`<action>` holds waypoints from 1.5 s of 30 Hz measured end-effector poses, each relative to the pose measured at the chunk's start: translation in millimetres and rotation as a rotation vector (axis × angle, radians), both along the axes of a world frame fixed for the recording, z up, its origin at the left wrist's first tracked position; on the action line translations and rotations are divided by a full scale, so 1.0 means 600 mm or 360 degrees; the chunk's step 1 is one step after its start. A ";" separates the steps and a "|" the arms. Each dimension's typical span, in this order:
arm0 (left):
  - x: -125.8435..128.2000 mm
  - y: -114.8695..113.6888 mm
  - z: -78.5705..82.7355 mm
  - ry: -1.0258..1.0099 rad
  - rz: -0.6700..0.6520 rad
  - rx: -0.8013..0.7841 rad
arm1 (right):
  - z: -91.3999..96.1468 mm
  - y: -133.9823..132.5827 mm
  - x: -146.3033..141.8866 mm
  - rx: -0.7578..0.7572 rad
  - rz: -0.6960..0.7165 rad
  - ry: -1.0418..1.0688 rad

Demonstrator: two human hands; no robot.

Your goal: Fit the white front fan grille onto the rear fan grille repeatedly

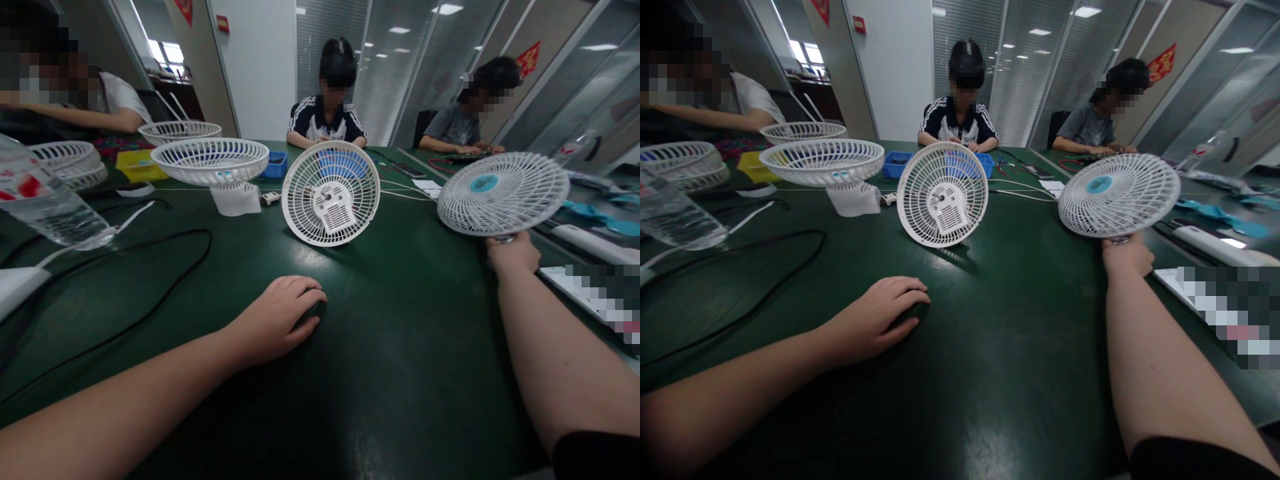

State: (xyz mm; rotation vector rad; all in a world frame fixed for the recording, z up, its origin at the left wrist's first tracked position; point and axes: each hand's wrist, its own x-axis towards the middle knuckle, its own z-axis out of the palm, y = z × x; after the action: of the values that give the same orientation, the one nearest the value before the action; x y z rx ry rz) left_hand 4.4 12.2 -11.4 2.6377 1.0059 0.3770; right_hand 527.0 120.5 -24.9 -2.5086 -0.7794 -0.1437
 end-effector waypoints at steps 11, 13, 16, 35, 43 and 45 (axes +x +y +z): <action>0.001 -0.002 0.000 0.0021 0.0000 0.0002 | 0.001 0.003 -0.001 0.0005 0.0018 0.0048; 0.001 -0.002 -0.002 0.0020 -0.0003 0.0017 | -0.001 0.004 0.002 -0.0014 0.0008 0.0036; 0.001 -0.003 -0.002 0.0026 0.0004 0.0028 | -0.003 0.005 0.006 -0.0035 -0.0001 0.0020; 0.005 -0.016 0.021 0.0042 0.0059 -0.0012 | 0.002 -0.001 0.007 -0.0079 0.0054 0.0117; 0.006 -0.021 0.027 0.0037 0.0051 -0.0002 | -0.003 -0.006 0.009 -0.0125 0.0062 0.0118; 0.006 -0.023 0.028 0.0033 0.0053 0.0014 | -0.003 -0.004 0.010 -0.0120 0.0061 0.0126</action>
State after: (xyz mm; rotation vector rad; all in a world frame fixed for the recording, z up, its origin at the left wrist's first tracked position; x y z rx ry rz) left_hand 8.1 -1.4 5.5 2.6411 1.0580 0.3630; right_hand 533.2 117.9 -26.7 -2.5513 -0.8140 -0.0014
